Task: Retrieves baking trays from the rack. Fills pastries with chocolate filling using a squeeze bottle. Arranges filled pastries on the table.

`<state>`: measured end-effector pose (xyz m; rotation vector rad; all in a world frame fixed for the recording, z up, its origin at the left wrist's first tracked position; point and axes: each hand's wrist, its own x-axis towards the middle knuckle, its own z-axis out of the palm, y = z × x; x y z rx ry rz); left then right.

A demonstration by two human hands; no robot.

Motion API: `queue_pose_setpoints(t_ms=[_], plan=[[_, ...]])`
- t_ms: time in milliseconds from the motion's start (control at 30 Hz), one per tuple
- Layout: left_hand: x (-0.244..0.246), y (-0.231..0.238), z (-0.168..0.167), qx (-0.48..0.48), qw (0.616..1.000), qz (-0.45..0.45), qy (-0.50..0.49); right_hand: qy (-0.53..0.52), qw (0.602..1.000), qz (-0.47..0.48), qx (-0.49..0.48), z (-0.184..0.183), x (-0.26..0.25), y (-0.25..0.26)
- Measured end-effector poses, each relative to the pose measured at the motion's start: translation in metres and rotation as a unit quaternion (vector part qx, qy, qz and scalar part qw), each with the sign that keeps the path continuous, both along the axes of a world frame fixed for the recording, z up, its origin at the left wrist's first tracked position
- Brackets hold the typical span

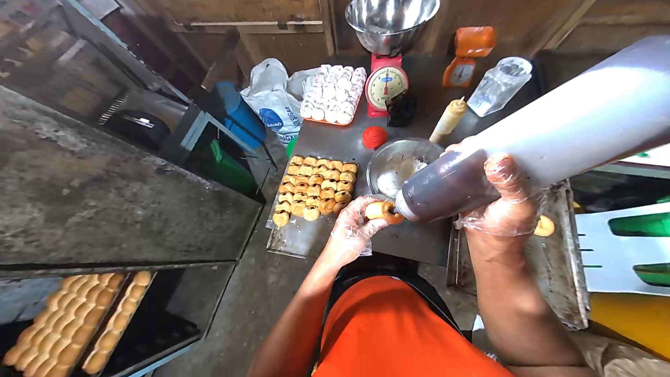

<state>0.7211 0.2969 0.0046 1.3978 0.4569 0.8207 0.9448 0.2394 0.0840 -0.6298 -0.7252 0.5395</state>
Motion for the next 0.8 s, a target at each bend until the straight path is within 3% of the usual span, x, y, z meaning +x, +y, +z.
queue_pose_setpoints(t_ms=[333, 433, 633, 800], plan=[[0.002, 0.006, -0.005, -0.013, 1.0, -0.003, -0.008, 0.003, 1.0, 0.004, 0.016, 0.0, 0.005, 0.001], [0.005, 0.008, -0.01, -0.035, 0.999, -0.013, -0.019, 0.041, 0.999, 0.03, 0.008, -0.001, 0.008, -0.001], [0.021, 0.01, -0.024, -0.108, 0.99, -0.079, -0.044, 0.155, 0.985, -0.023, -0.079, -0.024, 0.023, -0.007], [0.045, 0.018, -0.043, -0.102, 0.987, -0.124, -0.024, 0.221, 0.965, -0.077, -0.121, -0.052, 0.044, -0.025]])
